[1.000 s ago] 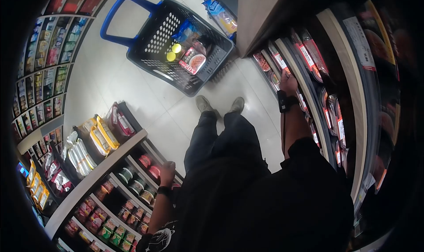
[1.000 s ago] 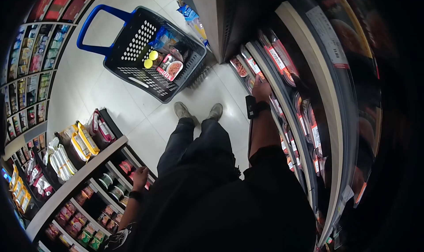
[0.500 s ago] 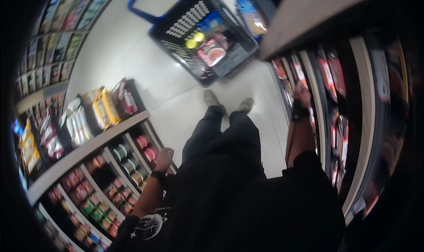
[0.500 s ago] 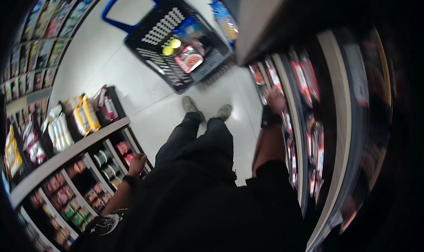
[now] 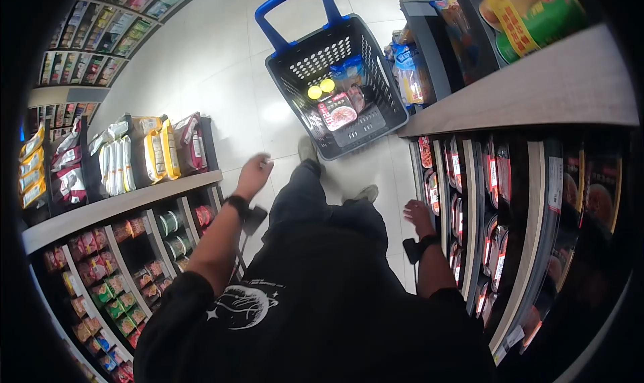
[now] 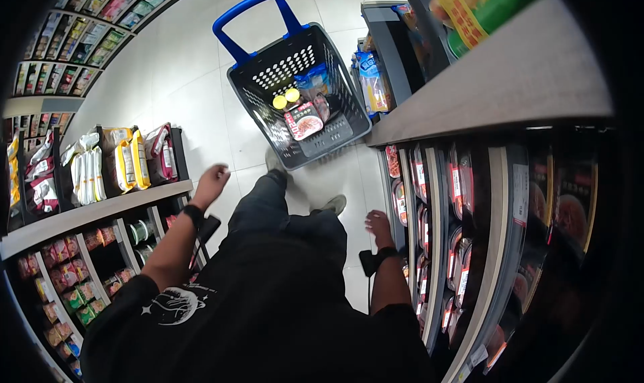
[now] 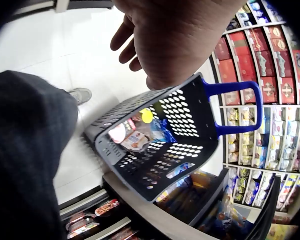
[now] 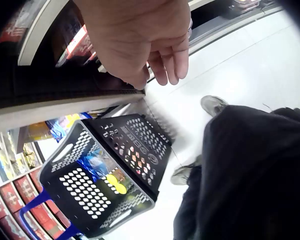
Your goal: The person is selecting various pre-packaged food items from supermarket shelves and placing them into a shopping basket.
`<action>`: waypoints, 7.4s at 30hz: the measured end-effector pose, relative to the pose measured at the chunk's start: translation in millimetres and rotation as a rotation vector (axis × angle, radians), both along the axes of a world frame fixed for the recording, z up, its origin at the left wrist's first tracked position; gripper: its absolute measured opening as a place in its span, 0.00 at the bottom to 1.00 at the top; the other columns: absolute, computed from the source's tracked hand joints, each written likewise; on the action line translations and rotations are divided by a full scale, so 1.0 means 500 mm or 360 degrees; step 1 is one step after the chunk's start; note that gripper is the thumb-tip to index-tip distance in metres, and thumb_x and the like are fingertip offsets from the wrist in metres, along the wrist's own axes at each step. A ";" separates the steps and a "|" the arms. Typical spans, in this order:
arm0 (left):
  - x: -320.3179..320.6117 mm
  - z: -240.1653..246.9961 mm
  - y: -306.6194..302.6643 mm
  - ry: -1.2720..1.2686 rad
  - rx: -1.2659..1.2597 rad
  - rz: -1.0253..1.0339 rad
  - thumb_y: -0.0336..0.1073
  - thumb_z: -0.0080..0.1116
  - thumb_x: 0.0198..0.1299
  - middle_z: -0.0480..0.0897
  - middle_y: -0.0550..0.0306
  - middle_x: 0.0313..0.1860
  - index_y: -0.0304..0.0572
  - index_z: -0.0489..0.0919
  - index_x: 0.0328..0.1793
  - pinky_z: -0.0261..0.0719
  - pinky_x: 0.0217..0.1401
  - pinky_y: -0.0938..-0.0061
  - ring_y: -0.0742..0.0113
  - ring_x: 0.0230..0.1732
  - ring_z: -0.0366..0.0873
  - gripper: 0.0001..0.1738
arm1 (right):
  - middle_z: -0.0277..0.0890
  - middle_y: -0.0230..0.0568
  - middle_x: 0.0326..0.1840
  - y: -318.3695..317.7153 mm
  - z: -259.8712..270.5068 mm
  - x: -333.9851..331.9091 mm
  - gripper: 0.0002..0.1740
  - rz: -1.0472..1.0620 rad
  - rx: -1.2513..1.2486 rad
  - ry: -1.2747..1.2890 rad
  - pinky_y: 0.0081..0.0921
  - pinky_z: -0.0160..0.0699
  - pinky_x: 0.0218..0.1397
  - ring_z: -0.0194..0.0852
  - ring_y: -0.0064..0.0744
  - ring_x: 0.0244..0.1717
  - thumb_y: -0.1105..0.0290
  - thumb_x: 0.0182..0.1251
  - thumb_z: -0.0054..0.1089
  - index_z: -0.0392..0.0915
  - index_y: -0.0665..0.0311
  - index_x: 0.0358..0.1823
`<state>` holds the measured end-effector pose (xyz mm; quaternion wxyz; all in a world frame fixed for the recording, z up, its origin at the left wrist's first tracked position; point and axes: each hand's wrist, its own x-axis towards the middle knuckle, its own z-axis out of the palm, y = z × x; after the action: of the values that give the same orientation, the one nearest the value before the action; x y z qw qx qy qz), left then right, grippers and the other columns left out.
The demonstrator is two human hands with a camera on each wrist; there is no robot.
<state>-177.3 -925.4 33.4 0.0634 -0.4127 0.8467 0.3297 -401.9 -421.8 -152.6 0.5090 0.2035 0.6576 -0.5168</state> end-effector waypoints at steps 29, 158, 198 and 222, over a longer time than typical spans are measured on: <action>-0.563 0.013 -0.565 0.0862 -0.0096 -0.0062 0.24 0.64 0.61 0.82 0.51 0.35 0.33 0.75 0.48 0.79 0.41 0.72 0.67 0.35 0.80 0.12 | 0.79 0.56 0.53 -0.833 -0.229 -0.322 0.34 0.0993 0.0630 0.0985 0.40 0.77 0.62 0.79 0.52 0.55 0.66 0.53 0.74 0.72 0.68 0.61; -0.333 0.446 0.779 0.0595 0.1720 -0.2678 0.49 0.48 0.76 0.73 0.50 0.68 0.37 0.63 0.77 0.71 0.68 0.70 0.63 0.67 0.72 0.31 | 0.64 0.50 0.75 0.098 0.720 0.677 0.41 -0.2525 -0.1119 0.1728 0.51 0.66 0.75 0.66 0.49 0.73 0.57 0.70 0.59 0.53 0.65 0.78; -0.508 0.512 1.113 0.1888 0.0784 -0.1974 0.33 0.61 0.63 0.70 0.37 0.63 0.27 0.62 0.72 0.70 0.66 0.60 0.47 0.62 0.71 0.34 | 0.80 0.49 0.50 0.608 1.051 0.175 0.24 -0.1878 0.0083 0.1661 0.39 0.78 0.58 0.81 0.40 0.48 0.55 0.77 0.43 0.76 0.70 0.53; -0.473 0.500 1.169 0.1741 0.0306 -0.2190 0.46 0.73 0.52 0.67 0.28 0.69 0.21 0.51 0.77 0.51 0.77 0.50 0.38 0.73 0.61 0.57 | 0.80 0.40 0.52 0.613 1.041 0.178 0.32 -0.2055 0.0128 0.1683 0.40 0.74 0.60 0.78 0.33 0.51 0.42 0.76 0.49 0.75 0.66 0.61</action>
<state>-414.0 -340.9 283.4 -0.1319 0.4110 0.7877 0.4397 -312.9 -115.4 368.0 -0.2706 0.2890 0.5820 -0.7104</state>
